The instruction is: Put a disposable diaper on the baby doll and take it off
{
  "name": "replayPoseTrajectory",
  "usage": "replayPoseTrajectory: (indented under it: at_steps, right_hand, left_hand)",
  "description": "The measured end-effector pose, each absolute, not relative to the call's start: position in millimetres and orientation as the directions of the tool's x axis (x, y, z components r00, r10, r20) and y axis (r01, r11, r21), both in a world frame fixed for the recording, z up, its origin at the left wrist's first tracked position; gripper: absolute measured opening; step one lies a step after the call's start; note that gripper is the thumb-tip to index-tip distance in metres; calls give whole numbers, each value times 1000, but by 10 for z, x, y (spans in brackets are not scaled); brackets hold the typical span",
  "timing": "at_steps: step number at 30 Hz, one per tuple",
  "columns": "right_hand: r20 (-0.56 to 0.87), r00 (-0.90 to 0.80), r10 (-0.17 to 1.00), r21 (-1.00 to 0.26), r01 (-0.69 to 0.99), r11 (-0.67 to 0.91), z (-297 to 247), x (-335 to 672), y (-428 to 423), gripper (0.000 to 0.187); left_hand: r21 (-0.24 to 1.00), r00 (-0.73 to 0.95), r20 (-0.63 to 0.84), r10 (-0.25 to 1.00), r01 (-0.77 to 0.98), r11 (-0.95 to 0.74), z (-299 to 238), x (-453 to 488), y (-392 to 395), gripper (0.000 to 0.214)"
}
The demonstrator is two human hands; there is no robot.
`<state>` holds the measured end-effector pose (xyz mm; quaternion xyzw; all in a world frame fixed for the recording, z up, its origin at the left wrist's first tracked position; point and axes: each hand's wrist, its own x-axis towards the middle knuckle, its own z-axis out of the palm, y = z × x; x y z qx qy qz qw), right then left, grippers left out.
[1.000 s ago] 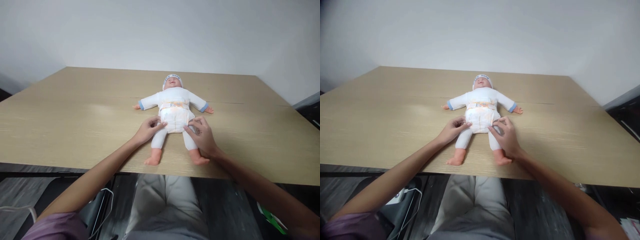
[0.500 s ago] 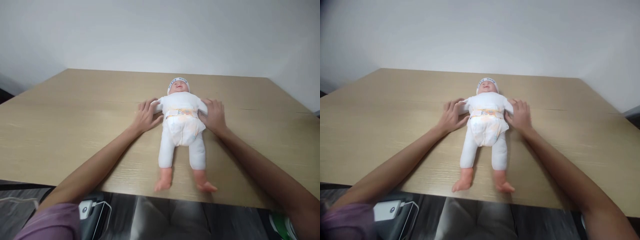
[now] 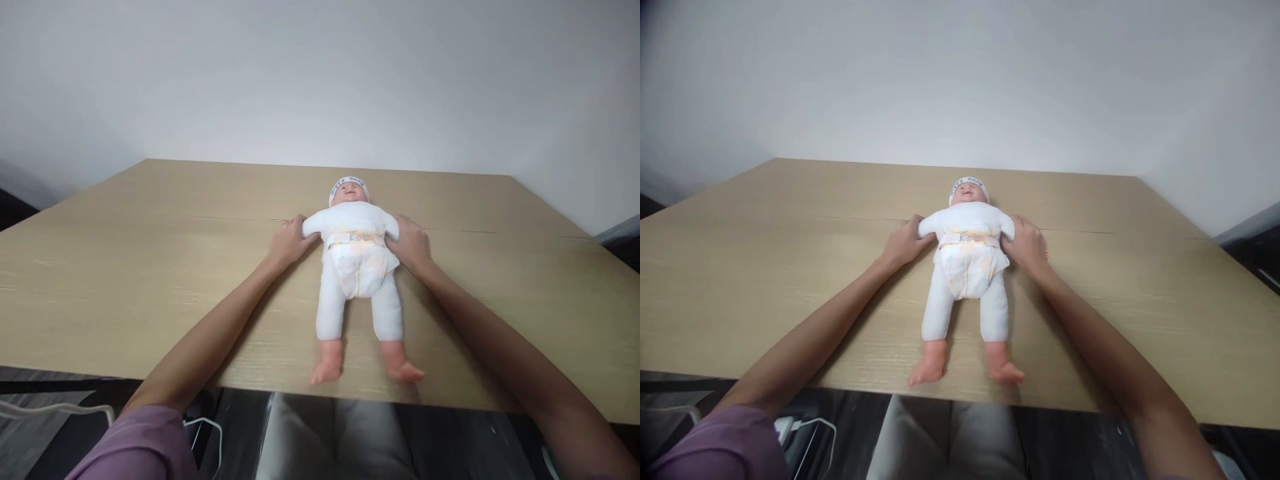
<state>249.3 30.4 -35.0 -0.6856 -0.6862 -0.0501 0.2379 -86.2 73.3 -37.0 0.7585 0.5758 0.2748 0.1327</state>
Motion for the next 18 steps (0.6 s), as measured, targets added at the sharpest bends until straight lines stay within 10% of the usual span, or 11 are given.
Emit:
replayPoseTrajectory:
  at_steps: [9, 18]
  right_hand:
    - [281, 27, 959, -629, 760, 163, 103, 2489, -852, 43]
    - [131, -430, 893, -612, 674, 414, 21, 2494, -2896, 44]
  left_hand:
    - [752, -37, 219, 975, 644, -145, 207, -814, -1380, 52]
    - [618, 306, -447, 841, 785, 43, -819, -1090, -4053, 60]
